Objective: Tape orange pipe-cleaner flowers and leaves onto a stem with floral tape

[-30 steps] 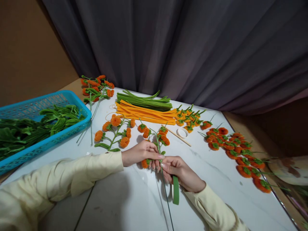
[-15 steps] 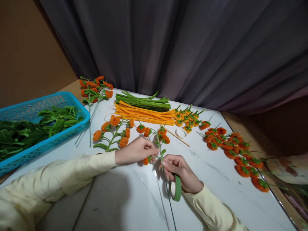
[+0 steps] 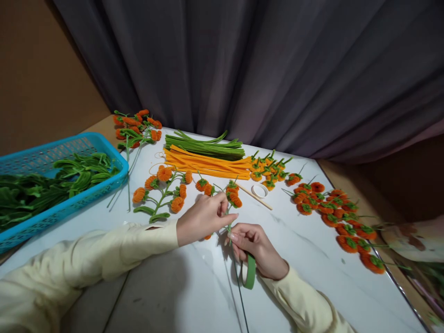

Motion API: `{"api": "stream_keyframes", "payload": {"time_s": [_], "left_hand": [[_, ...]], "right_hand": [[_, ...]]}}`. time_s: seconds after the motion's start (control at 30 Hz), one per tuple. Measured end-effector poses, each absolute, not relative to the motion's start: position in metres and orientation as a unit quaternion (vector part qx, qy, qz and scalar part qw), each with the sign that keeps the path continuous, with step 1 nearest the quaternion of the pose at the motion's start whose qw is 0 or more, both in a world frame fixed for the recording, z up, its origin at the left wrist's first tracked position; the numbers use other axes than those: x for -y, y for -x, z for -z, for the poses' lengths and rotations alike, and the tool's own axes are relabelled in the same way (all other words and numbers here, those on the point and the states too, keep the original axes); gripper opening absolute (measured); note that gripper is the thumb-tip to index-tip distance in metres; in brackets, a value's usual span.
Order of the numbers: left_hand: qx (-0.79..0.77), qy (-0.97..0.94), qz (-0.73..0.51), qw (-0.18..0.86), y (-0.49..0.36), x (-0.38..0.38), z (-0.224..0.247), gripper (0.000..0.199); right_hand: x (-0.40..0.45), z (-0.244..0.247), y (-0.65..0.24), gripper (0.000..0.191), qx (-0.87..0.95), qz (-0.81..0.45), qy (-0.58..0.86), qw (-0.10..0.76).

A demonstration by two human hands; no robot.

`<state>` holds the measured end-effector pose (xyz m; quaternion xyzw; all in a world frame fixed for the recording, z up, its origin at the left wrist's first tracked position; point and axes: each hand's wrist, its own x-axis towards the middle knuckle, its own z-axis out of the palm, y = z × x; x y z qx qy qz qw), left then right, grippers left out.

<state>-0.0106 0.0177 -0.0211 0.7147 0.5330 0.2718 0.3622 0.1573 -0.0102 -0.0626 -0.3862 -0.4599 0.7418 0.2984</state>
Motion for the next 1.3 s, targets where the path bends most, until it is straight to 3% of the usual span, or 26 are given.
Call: {"api": "stream_keyframes", "payload": {"time_s": [0.23,0.53,0.93,1.1,1.3], "left_hand": [[-0.562,-0.764,-0.200,0.247,0.0119,-0.0208,0.0236,0.047],[-0.564,-0.784,-0.152,0.210,0.0129,-0.0181,0.0162,0.041],[-0.518,-0.764,-0.204,0.327,0.0142,-0.0179,0.0205,0.038],[-0.544,-0.749,-0.248,0.284,0.0136,-0.0207,0.0204,0.030],[-0.531,-0.713,-0.288,0.356,0.0130,-0.0229,0.0224,0.014]], "right_hand": [[0.0107,0.0626,-0.1568,0.029,0.472,-0.737,0.386,0.292],[0.0106,0.0615,-0.1561,0.033,0.474,-0.733,0.397,0.283],[0.0086,0.0625,-0.1577,0.029,0.424,-0.763,0.372,0.317],[0.0089,0.0632,-0.1574,0.026,0.432,-0.762,0.365,0.315],[0.0090,0.0632,-0.1575,0.027,0.442,-0.757,0.366,0.311]]}}
